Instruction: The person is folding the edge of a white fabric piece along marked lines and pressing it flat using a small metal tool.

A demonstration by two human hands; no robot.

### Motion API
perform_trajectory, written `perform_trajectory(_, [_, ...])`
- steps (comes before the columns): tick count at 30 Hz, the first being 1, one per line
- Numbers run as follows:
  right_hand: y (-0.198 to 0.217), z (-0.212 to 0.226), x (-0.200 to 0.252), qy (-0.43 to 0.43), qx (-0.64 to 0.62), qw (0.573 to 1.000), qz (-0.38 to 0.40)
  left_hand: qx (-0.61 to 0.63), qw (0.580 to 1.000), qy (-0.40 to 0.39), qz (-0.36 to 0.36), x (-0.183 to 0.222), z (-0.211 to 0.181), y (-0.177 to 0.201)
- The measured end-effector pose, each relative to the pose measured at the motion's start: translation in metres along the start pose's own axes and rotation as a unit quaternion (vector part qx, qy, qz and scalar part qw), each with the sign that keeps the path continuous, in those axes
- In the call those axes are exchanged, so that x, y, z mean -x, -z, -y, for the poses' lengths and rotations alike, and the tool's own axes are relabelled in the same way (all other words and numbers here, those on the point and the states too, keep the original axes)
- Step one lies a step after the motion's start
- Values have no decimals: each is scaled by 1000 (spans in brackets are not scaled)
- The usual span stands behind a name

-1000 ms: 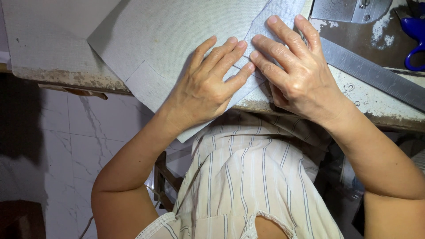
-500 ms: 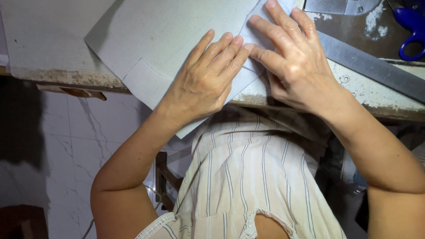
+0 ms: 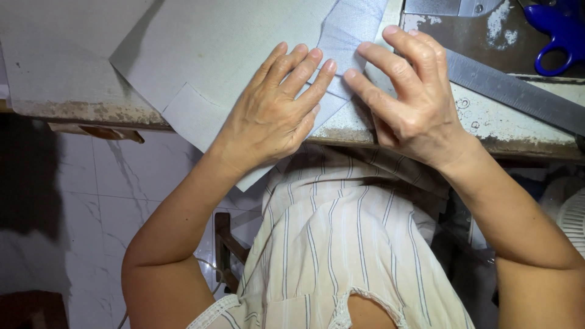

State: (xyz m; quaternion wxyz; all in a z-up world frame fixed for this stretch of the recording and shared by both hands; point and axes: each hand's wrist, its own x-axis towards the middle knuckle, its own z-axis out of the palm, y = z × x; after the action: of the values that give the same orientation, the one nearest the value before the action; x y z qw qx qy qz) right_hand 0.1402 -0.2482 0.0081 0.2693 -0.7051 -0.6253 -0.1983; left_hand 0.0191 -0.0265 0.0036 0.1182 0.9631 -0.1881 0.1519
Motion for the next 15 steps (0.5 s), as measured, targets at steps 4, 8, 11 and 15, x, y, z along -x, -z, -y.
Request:
perform_trajectory(4, [-1,3,-3,-5,33,999,21,14,1000,0,-4,-1,0,-1])
perform_trajectory(8, [2,7,-1,-12,-5,1000,14,15,1000,0,-1,-2,1,0])
perform_trajectory(11, [-2,8,1,-3,8,1000,13,14,1000,-3,-6,-1,1,-1])
perform_trajectory(15, [-6,7,4,-9,-19,999,25,8,1000,-7,0,-2,1,0])
